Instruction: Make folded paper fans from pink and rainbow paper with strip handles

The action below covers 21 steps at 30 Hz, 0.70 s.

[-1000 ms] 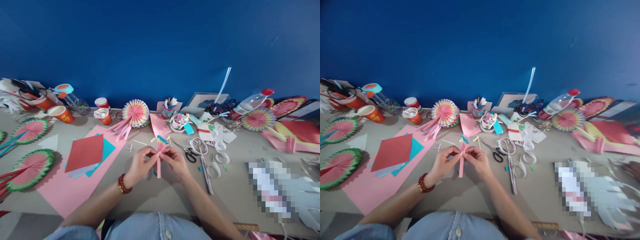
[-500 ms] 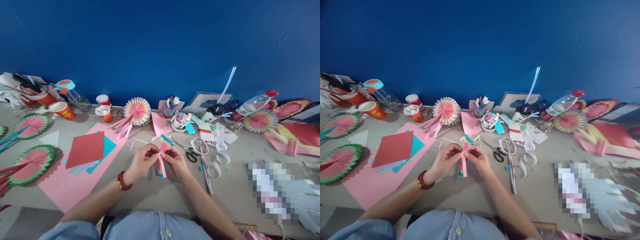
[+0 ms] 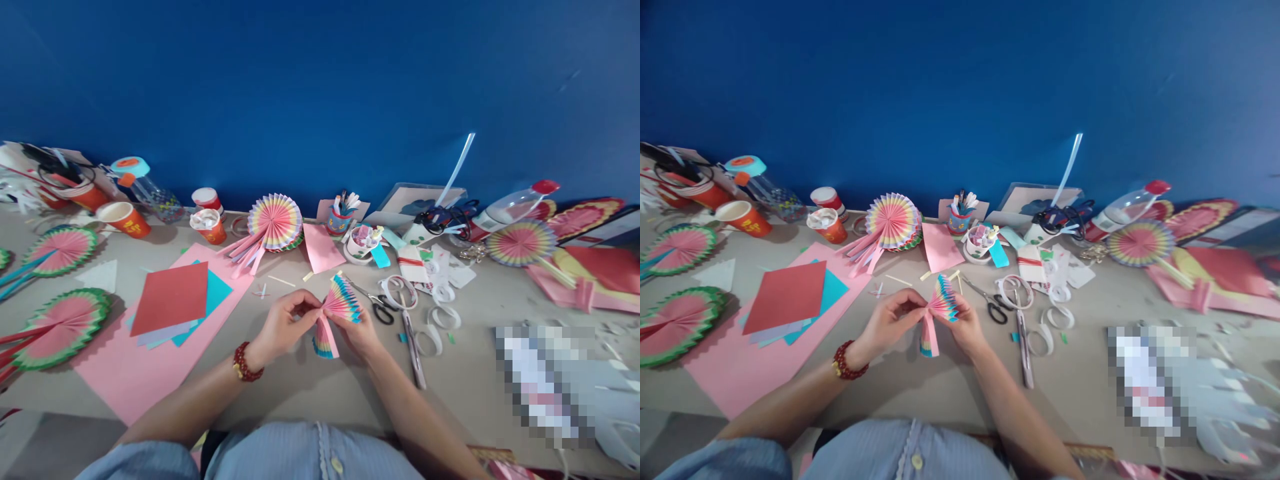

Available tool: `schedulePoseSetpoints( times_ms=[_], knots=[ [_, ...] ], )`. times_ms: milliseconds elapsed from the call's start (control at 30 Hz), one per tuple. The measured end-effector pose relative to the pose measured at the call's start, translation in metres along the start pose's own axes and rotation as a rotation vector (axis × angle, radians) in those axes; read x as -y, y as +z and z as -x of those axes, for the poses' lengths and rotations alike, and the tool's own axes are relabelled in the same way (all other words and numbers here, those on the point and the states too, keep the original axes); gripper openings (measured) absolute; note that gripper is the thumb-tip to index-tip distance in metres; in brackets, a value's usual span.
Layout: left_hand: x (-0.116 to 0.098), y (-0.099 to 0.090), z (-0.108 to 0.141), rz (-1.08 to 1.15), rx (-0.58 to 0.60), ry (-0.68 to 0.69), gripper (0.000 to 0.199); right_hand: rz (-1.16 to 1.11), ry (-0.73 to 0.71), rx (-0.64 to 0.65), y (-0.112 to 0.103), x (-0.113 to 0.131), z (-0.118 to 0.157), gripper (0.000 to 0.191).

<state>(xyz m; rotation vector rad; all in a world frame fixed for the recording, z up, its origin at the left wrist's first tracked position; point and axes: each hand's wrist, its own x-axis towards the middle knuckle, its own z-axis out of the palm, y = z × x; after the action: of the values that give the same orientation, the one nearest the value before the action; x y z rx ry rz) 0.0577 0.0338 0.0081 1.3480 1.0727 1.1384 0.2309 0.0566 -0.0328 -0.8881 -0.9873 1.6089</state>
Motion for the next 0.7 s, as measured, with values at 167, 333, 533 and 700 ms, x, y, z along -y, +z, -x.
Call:
schedulePoseSetpoints(
  times_ms=[167,333,533,700],
  knots=[
    [0.0007,0.0015,0.0010,0.016,-0.024,-0.003,0.010,0.033,-0.003,-0.036,-0.0018,0.0002,-0.0019,0.029],
    [0.0022,0.0041,0.0023,0.046,-0.055,0.012,0.009,0.065,0.012,-0.044,0.0010,0.0019,0.0010,0.028],
    [0.0027,0.0049,0.0041,-0.030,-0.056,0.079,0.008,0.043,0.019,-0.053,0.0037,-0.0042,0.0077,0.026],
    [0.0047,0.0056,0.0039,-0.030,-0.063,0.121,0.009,0.011,0.020,0.003,0.0008,-0.0031,0.0060,0.028]
  ],
)
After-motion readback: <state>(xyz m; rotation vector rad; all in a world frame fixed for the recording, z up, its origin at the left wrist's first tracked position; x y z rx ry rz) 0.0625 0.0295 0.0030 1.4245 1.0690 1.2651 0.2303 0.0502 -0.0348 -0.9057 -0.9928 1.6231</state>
